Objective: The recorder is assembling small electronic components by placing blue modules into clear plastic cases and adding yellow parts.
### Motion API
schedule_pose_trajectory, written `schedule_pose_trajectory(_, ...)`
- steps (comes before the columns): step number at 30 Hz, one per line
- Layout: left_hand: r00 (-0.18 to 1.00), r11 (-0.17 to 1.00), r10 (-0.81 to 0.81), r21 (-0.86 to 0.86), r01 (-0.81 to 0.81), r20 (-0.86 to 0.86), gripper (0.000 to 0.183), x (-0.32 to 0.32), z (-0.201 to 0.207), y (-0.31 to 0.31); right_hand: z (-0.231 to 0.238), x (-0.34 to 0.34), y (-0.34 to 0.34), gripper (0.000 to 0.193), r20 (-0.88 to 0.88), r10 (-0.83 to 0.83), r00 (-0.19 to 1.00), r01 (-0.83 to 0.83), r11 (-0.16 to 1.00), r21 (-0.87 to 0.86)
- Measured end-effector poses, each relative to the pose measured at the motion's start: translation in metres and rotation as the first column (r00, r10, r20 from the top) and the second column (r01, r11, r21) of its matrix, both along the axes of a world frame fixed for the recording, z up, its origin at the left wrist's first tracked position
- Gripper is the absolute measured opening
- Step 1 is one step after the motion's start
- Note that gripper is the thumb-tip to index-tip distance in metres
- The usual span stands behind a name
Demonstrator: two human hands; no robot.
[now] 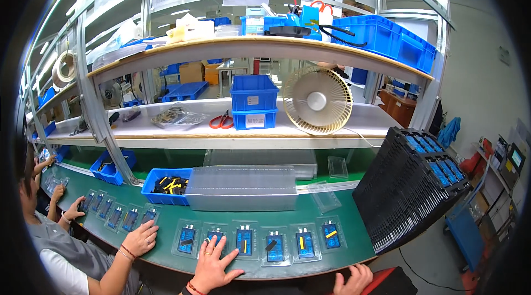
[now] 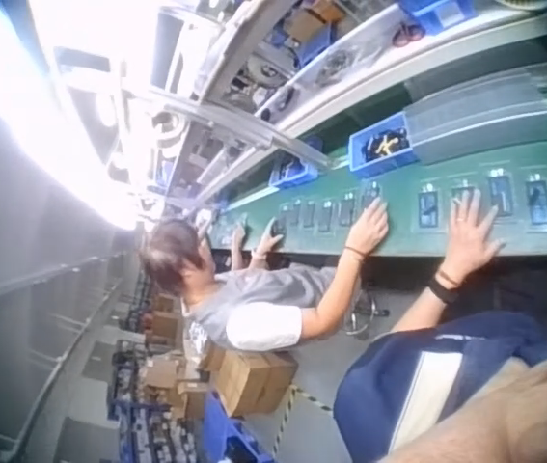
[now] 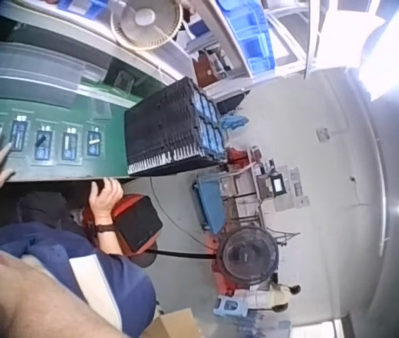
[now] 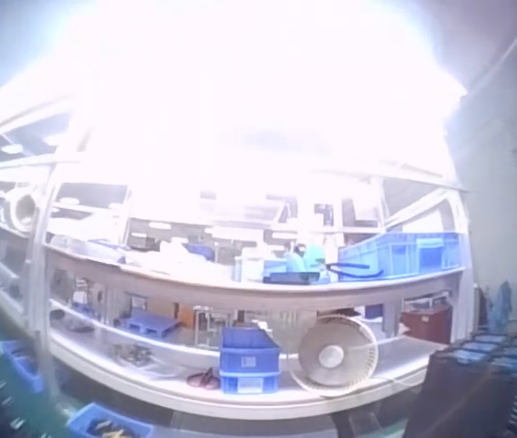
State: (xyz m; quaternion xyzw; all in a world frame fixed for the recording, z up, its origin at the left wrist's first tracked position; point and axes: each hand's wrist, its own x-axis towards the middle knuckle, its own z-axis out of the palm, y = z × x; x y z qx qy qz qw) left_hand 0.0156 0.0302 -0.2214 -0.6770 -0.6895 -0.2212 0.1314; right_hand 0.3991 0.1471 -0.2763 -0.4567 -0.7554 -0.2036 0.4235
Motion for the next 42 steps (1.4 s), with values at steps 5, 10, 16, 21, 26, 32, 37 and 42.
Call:
schedule_pose_trajectory(5, 0.995, 0.999, -0.040, 0.028, 0.038, 0.091, 0.062, 0.002, 0.001, -0.004, 0.046, -0.067, 0.035, 0.066, -0.083, 0.110, 0.990, -0.132, 0.933, -0.334)
schedule_pose_trajectory(10, 0.984, 0.998, -0.061, 0.036, 0.056, 0.168, 0.060, 0.001, 0.003, -0.005, 0.038, -0.086, 0.050, 0.072, -0.066, -0.016, 0.998, -0.019, 0.873, -0.488)
schedule_pose_trajectory(16, 0.998, 0.999, -0.037, -0.008, 0.037, 0.056, 0.061, 0.001, 0.002, 0.004, 0.031, -0.080, 0.052, 0.076, -0.068, 0.024, 0.997, -0.053, 0.888, -0.456)
schedule_pose_trajectory(21, 0.996, 0.998, -0.067, 0.014, 0.066, 0.065, 0.055, -0.002, 0.002, 0.002, 0.031, -0.083, 0.051, 0.072, -0.087, 0.023, 0.996, -0.059, 0.900, -0.432)
schedule_pose_trajectory(26, 0.985, 0.994, -0.087, 0.085, 0.075, 0.148, 0.049, -0.004, -0.001, 0.003, 0.035, -0.085, 0.047, 0.065, -0.099, 0.074, 0.992, -0.111, 0.887, -0.447)
schedule_pose_trajectory(32, 0.972, 0.987, 0.134, 0.060, -0.148, 0.190, 0.058, -0.010, -0.003, -0.017, 0.040, -0.108, 0.020, 0.056, -0.035, 0.202, 0.979, -0.192, 0.842, -0.504)
schedule_pose_trajectory(37, 0.919, 0.947, 0.314, -0.012, -0.320, 0.238, 0.060, -0.042, 0.001, -0.041, 0.049, -0.142, -0.007, 0.054, -0.011, 0.326, 0.945, -0.279, 0.790, -0.545)
schedule_pose_trajectory(42, 0.892, 0.933, 0.353, -0.033, -0.358, 0.282, 0.057, -0.086, 0.002, -0.065, 0.060, -0.171, -0.023, 0.055, -0.014, 0.422, 0.907, -0.353, 0.740, -0.573)
